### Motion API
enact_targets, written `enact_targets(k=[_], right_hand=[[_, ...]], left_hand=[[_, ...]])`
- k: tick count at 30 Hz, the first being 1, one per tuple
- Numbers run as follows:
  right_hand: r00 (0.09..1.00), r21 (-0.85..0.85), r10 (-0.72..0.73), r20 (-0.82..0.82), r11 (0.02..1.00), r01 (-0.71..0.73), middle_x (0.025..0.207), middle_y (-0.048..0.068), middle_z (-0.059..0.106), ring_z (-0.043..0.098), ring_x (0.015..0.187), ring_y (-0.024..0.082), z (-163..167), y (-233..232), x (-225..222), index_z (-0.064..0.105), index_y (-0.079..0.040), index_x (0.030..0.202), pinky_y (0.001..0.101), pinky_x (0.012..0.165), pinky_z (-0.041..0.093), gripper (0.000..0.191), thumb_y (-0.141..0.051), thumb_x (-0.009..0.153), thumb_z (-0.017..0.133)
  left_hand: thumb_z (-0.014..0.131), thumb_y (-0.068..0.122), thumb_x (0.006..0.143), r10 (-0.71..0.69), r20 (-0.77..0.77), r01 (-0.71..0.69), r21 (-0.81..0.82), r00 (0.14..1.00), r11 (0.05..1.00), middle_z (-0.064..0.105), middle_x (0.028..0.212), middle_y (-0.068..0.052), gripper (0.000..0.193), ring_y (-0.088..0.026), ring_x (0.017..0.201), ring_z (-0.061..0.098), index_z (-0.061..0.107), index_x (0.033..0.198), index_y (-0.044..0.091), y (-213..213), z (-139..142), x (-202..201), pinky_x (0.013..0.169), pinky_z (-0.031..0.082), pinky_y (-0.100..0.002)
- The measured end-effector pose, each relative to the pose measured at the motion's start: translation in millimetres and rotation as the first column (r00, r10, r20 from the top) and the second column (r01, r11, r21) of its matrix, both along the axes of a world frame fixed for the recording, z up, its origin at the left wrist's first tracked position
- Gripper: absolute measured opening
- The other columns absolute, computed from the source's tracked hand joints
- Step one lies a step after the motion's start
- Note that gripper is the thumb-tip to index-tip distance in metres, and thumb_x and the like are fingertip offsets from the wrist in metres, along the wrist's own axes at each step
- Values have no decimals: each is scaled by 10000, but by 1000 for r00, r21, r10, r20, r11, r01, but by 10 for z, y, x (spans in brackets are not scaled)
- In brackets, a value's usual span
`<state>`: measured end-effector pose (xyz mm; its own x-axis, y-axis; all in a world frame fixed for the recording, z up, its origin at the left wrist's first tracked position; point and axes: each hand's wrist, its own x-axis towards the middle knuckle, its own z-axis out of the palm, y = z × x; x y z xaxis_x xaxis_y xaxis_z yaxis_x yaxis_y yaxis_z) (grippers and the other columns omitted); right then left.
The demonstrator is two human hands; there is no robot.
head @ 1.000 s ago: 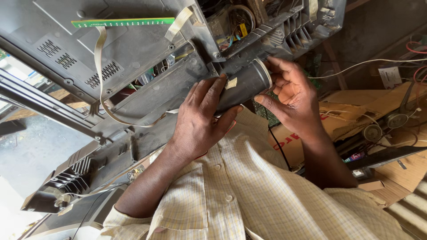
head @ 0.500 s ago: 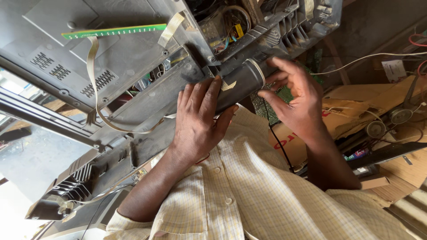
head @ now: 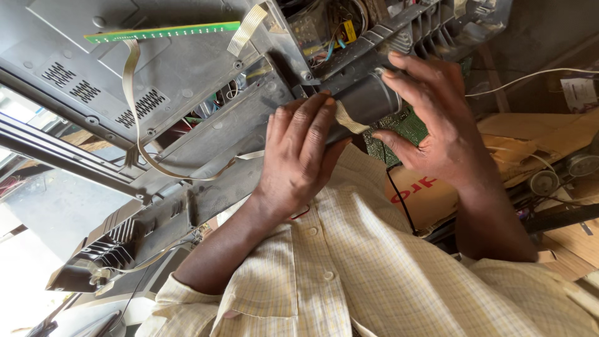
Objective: The person uses pliers to adjust wires on a cylindrical speaker component. They then place the speaker into the chassis of a disassembled television and reposition it.
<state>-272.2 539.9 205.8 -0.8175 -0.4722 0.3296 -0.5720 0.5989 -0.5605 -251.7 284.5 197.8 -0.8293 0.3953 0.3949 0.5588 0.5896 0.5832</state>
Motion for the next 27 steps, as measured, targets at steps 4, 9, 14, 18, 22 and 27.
enact_targets(k=[4,9,14,18,22,27], right_hand=[[998,68,47,46,996,-50,1533,132,497,511,1392,333,76,15,-111,510,-28,1470,474,1176,463,815,-155,788,939],[994,81,43,97,995,-51,1460,119,542,542,1347,319,109,24,-203,545,-53,1468,458,1158,479,789,-120,779,926],[995,101,30,91,994,-39,1426,130,560,555,1327,325,92,30,-277,581,-55,1437,451,1150,489,755,-128,771,928],[990,67,29,138,997,-39,1438,137,562,583,1336,321,95,63,-328,601,-48,1415,433,1136,524,700,-65,781,896],[988,63,18,152,998,-28,1454,131,580,621,1337,304,120,103,-385,625,-47,1391,385,1113,564,595,36,839,831],[984,65,17,179,997,-29,1440,117,596,636,1329,295,163,112,-455,635,-61,1367,368,1093,568,547,63,861,806]], left_hand=[[835,180,970,-26,-52,24,-36,998,999,533,1447,-217,609,-355,1275,560,491,1418,-47,74,-16,-41,1024,499,-487],[806,179,976,-35,-37,31,-123,999,992,509,1456,-206,561,-356,1285,542,490,1394,-22,93,18,-80,1041,498,-510],[775,107,953,-40,32,43,-97,999,994,480,1462,-222,577,-381,1301,524,474,1414,-66,158,52,-147,1092,493,-519],[736,33,900,-58,89,62,-44,994,997,469,1450,-249,585,-409,1311,520,467,1404,-95,182,66,-188,1124,481,-517],[724,18,911,-69,150,73,-19,986,997,466,1453,-259,562,-407,1317,522,475,1401,-99,193,65,-181,1144,488,-494],[728,44,956,-43,146,44,-2,988,999,473,1473,-188,524,-380,1346,527,496,1420,-25,196,38,-186,1136,470,-486]])
